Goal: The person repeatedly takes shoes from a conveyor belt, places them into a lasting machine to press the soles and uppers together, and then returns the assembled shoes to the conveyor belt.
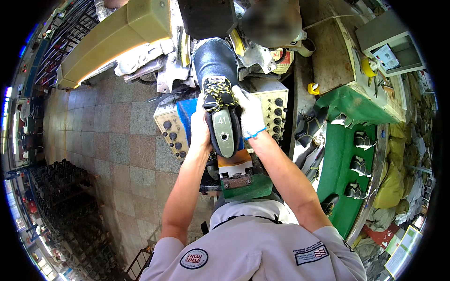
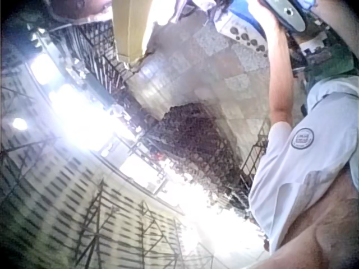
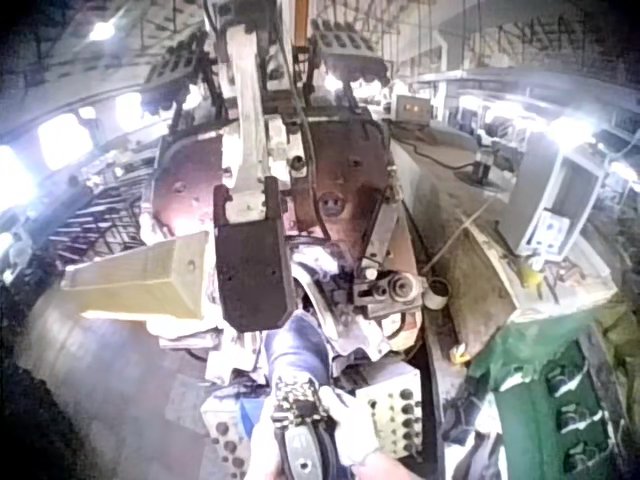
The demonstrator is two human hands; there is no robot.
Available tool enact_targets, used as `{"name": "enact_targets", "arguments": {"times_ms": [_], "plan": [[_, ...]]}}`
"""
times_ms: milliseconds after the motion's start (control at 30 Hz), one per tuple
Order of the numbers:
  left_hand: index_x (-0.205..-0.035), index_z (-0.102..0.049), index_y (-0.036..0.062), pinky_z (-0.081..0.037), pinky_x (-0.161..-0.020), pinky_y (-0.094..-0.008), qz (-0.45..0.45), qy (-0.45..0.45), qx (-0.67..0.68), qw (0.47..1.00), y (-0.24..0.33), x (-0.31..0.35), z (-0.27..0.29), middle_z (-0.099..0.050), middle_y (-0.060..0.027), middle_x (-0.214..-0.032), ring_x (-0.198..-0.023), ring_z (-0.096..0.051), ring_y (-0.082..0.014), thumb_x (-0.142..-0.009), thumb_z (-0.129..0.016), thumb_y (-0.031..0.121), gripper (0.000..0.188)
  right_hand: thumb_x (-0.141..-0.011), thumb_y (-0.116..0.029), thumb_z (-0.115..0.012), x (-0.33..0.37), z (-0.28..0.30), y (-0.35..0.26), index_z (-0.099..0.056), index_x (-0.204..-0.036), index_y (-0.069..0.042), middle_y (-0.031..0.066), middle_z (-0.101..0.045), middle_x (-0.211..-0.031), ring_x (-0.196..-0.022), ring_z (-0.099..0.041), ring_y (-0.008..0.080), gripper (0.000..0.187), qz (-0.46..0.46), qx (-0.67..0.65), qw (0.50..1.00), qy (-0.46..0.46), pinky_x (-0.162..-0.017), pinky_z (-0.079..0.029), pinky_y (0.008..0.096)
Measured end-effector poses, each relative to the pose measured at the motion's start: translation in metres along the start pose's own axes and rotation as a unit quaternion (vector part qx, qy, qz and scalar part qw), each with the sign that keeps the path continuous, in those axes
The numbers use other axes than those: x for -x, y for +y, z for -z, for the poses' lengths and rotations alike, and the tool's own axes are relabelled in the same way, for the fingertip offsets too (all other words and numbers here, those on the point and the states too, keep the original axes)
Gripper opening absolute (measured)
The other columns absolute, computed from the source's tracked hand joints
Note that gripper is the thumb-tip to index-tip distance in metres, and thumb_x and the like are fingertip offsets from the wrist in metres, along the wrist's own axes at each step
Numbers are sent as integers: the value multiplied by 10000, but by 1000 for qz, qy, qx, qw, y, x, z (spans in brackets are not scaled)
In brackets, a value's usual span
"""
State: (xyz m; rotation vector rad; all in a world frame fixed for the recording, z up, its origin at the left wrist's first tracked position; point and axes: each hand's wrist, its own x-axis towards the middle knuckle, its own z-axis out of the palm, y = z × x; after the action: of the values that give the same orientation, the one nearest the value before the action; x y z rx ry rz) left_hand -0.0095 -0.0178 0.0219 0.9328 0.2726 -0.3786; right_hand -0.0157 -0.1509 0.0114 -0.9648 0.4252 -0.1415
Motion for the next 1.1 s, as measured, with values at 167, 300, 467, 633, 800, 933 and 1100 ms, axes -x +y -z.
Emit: {"name": "enact_targets", "arguments": {"times_ms": [167,300,467,633,800,933,1100], "plan": [[-1257,-629,35,-534,-895,-332,15,-26,17,999,-6,-6,9,-703,-81,-1132,-985,-674,-166,-1100,-360,411,488,-952,-250,-709,-3,6,18,-686,-1179,52,46,-702,-1018,-878,-603,109,378,-8,-19,1000,13,-820,-487,255],[-1226,-634,5,-537,-865,-306,-19,-50,-2,999,-22,-19,30,-711,-80,-1087,-942,-676,-144,-1104,-359,327,441,-948,-236,-710,-3,5,25,-681,-1182,59,47,-700,-1007,-873,-599,108,378,17,10,999,33,-816,-486,253],[-1201,-640,-14,-533,-847,-290,-36,-52,-9,998,-19,-19,30,-717,-74,-1048,-914,-671,-134,-1096,-390,304,418,-941,-239,-713,-2,-3,22,-690,-1158,63,62,-706,-1027,-891,-615,113,372,31,1,999,38,-816,-498,264],[-1204,-642,-25,-508,-884,-279,-63,-64,12,996,-17,-11,21,-694,-61,-1098,-963,-647,-124,-1093,-422,289,399,-943,-268,-716,-4,4,20,-694,-1153,57,60,-706,-1046,-891,-618,115,387,11,3,999,30,-813,-504,269],[-1186,-653,-21,-498,-860,-262,-71,-34,-80,994,-16,-5,35,-696,-46,-1089,-931,-638,-118,-1084,-457,342,425,-956,-334,-701,1,14,19,-691,-1166,50,46,-699,-1075,-957,-604,114,437,2,67,997,25,-895,-472,273],[-1266,-612,-72,-528,-878,-296,-154,159,-279,934,-56,37,105,-704,-142,-1116,-985,-673,-163,-977,-678,207,407,-1024,-321,-568,35,59,1,-555,-1311,69,166,-661,-1215,-1004,-685,253,485,19,114,992,46,-751,-588,331],[-1434,-436,-54,-458,-1047,-444,14,259,-530,807,-147,123,164,-594,-282,-1325,-1224,-587,-402,-757,-829,370,891,-989,-327,-619,111,159,-13,-477,-1380,84,240,-629,-1261,-1044,-685,351,585,11,45,991,127,-775,-613,443]]}}
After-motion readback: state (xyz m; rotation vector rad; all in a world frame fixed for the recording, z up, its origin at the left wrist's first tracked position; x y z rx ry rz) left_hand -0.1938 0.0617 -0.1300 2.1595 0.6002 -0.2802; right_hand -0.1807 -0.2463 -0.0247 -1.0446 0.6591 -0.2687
